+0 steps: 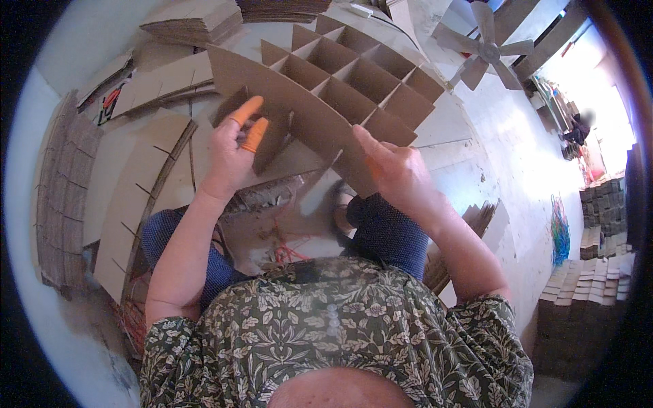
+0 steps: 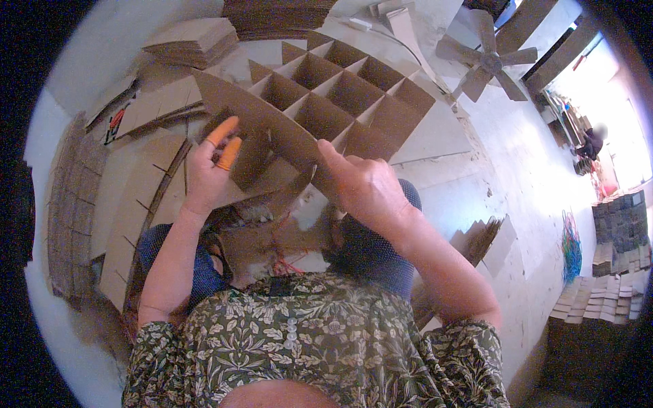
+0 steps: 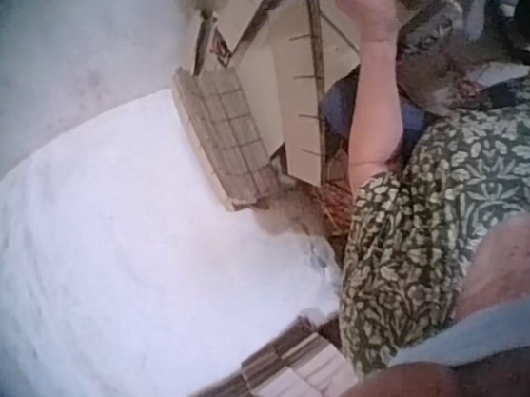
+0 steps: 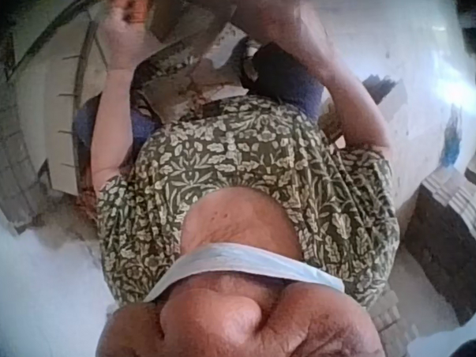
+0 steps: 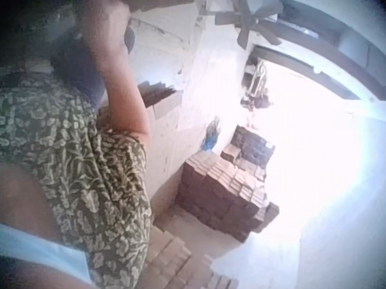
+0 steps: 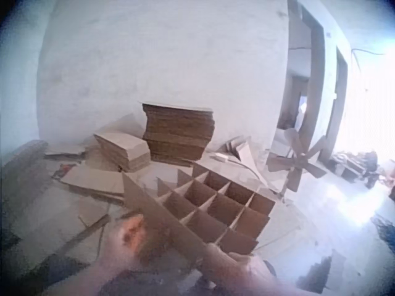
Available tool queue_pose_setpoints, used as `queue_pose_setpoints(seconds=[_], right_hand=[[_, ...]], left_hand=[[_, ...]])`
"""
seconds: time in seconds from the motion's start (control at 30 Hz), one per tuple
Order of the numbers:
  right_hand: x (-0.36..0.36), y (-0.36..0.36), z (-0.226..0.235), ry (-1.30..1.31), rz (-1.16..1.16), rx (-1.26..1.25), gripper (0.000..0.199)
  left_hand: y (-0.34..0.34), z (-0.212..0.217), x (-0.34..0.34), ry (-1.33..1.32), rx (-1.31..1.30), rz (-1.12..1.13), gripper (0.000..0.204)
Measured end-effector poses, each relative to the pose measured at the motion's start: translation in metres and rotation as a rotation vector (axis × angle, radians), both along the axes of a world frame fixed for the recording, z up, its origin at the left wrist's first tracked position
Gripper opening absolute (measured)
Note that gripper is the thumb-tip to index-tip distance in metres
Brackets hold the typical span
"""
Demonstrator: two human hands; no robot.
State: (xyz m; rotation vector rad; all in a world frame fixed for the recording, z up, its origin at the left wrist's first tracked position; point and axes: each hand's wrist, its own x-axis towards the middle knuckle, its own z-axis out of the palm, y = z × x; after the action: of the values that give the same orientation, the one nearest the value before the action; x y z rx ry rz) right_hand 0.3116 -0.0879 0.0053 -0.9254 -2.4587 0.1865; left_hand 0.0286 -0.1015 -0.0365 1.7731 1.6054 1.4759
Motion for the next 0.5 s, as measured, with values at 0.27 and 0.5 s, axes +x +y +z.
queue_pose_setpoints(seconds=[0.27,0.5], right_hand=[[0.002,-0.003,-0.002,0.026,0.005,0.019,0.057],[0.008,-0.006,0.007,-0.036,0.013,-0.024,0.062]], left_hand=[[0.039,-0.008,-0.053,0.249,0.063,0.229,0.043],[0.045,0.007,-0.049,0.492,-0.207,0.141,0.052]])
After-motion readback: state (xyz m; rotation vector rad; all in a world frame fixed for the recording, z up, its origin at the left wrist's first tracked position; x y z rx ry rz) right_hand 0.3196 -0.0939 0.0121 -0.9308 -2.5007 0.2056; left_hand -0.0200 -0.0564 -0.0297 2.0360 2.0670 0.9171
